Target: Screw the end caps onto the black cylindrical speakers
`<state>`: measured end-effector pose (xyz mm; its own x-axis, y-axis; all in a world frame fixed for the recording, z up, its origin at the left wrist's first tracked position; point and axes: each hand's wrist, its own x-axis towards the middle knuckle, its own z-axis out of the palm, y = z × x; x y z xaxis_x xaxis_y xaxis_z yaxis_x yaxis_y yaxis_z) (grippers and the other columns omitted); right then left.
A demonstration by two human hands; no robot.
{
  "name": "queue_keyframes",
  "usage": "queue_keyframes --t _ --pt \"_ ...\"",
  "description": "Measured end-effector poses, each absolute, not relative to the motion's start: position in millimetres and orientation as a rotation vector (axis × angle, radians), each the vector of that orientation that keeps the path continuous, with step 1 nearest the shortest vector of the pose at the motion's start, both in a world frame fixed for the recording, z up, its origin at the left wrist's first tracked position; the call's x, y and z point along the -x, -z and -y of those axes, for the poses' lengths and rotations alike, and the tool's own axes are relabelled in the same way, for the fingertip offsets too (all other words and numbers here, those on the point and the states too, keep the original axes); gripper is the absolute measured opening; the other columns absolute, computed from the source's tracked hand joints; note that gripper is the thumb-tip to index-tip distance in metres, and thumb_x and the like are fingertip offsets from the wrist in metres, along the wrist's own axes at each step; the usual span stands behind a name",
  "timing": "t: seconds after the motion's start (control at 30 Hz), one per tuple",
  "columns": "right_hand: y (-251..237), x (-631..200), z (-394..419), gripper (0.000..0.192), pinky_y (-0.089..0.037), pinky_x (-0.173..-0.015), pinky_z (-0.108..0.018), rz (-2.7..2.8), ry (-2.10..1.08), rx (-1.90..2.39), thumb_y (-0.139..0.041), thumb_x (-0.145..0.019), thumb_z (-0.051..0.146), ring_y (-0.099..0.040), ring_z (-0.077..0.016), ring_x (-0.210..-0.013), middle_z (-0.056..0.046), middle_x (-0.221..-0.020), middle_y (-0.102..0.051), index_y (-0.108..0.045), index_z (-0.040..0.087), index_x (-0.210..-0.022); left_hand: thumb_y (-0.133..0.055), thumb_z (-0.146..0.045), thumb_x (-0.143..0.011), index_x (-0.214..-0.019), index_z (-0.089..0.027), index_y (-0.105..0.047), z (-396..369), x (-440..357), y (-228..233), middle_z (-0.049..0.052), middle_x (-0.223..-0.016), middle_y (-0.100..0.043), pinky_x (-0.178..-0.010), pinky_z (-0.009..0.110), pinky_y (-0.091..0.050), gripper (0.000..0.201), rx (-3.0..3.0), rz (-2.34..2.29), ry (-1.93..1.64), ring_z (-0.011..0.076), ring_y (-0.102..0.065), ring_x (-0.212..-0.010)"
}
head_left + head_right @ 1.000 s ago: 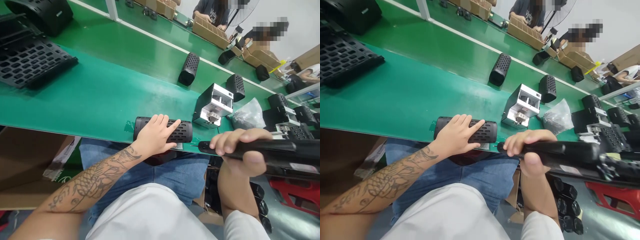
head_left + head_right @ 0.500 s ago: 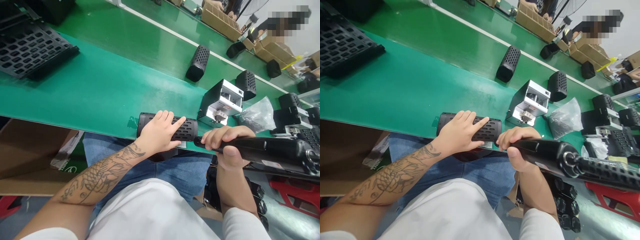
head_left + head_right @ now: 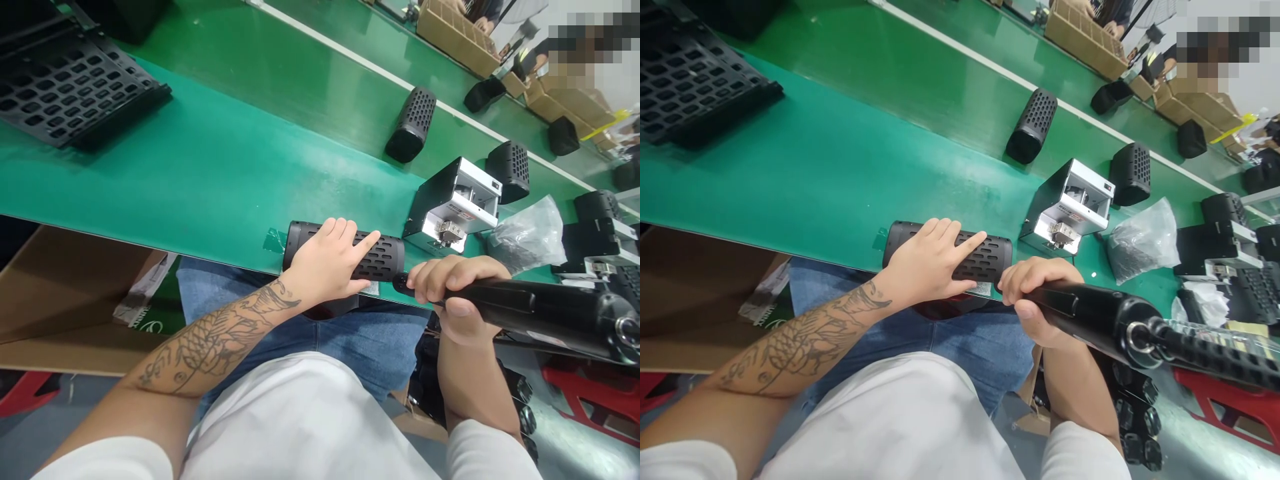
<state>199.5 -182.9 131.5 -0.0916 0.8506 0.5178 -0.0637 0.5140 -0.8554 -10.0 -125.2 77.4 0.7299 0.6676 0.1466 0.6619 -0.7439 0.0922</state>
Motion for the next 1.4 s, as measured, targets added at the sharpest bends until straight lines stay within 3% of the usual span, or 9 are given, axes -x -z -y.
queue_keyframes --t 0.23,0.33,0.5,0.77,1.0,1.17,1.4 --pt "-141.8 -200.6 190.7 0.019 -0.062 -0.058 -0.039 1.389 -0.842 0.855 -0.087 -0.088 0.038 -0.064 -0.0177 -0.049 0.004 -0.063 -0.067 -0.074 0.026 -0.095 -0.071 -0.069 -0.093 -0.167 -0.015 -0.045 125.2 9.3 -75.7 0.022 -0.127 -0.063 -0.112 0.049 -0.033 0.095 -2.887 -1.122 -0.282 0.0397 -0.056 -0.120" --pt "-149.8 -212.5 180.7 0.021 -0.059 -0.052 -0.038 1.259 -0.610 0.936 -0.086 -0.085 0.043 -0.061 -0.0177 -0.047 0.006 -0.061 -0.064 -0.074 0.028 -0.092 -0.070 -0.068 -0.094 -0.167 -0.015 -0.046 125.0 8.5 -76.5 0.022 -0.126 -0.063 -0.112 0.050 -0.034 0.093 -2.878 -1.123 -0.273 0.0399 -0.057 -0.119" --pt "-142.9 -254.3 139.1 0.007 -0.058 -0.057 -0.041 1.057 -0.047 1.059 -0.077 -0.088 0.024 -0.063 -0.0206 -0.053 0.004 -0.064 -0.064 -0.072 0.028 -0.086 -0.067 -0.066 -0.096 -0.166 -0.013 -0.046 126.1 4.9 -78.2 0.023 -0.124 -0.063 -0.108 0.050 -0.036 0.091 -2.865 -1.141 -0.253 0.0405 -0.057 -0.116" --pt "-122.9 -276.6 126.3 0.017 -0.058 -0.058 -0.044 1.026 0.053 1.216 -0.072 -0.093 0.019 -0.066 -0.0255 -0.052 0.000 -0.063 -0.070 -0.071 0.028 -0.079 -0.069 -0.066 -0.095 -0.169 -0.014 -0.042 128.3 3.1 -83.4 0.026 -0.133 -0.063 -0.104 0.053 -0.037 0.094 -2.866 -1.147 -0.167 0.0422 -0.057 -0.119" --pt "-157.4 -231.1 170.0 0.004 -0.056 -0.051 -0.039 1.037 -0.224 1.054 -0.073 -0.086 0.024 -0.056 -0.0192 -0.048 0.005 -0.060 -0.061 -0.074 0.028 -0.086 -0.086 -0.060 -0.082 -0.171 -0.025 -0.039 115.3 32.1 -88.0 0.021 -0.141 -0.062 -0.113 0.054 -0.035 0.106 -2.860 -1.052 -0.134 0.0425 -0.057 -0.128" --pt "-160.7 -185.4 196.1 0.018 -0.060 -0.049 -0.040 1.282 -0.709 0.784 -0.083 -0.091 0.039 -0.060 -0.0180 -0.045 0.004 -0.063 -0.066 -0.077 0.027 -0.102 -0.084 -0.053 -0.084 -0.171 -0.029 -0.037 113.6 37.9 -84.1 0.018 -0.129 -0.065 -0.095 0.047 -0.041 0.102 -2.841 -1.069 -0.141 0.0366 -0.063 -0.110" --pt "-143.4 -147.0 180.3 0.017 -0.066 -0.061 -0.041 1.419 -0.821 0.708 -0.082 -0.094 0.033 -0.068 -0.0176 -0.054 0.004 -0.069 -0.070 -0.074 0.026 -0.108 -0.079 -0.054 -0.088 -0.169 -0.030 -0.040 118.8 35.5 -81.6 0.018 -0.127 -0.065 -0.090 0.045 -0.038 0.094 -2.845 -1.074 -0.205 0.0371 -0.062 -0.109"
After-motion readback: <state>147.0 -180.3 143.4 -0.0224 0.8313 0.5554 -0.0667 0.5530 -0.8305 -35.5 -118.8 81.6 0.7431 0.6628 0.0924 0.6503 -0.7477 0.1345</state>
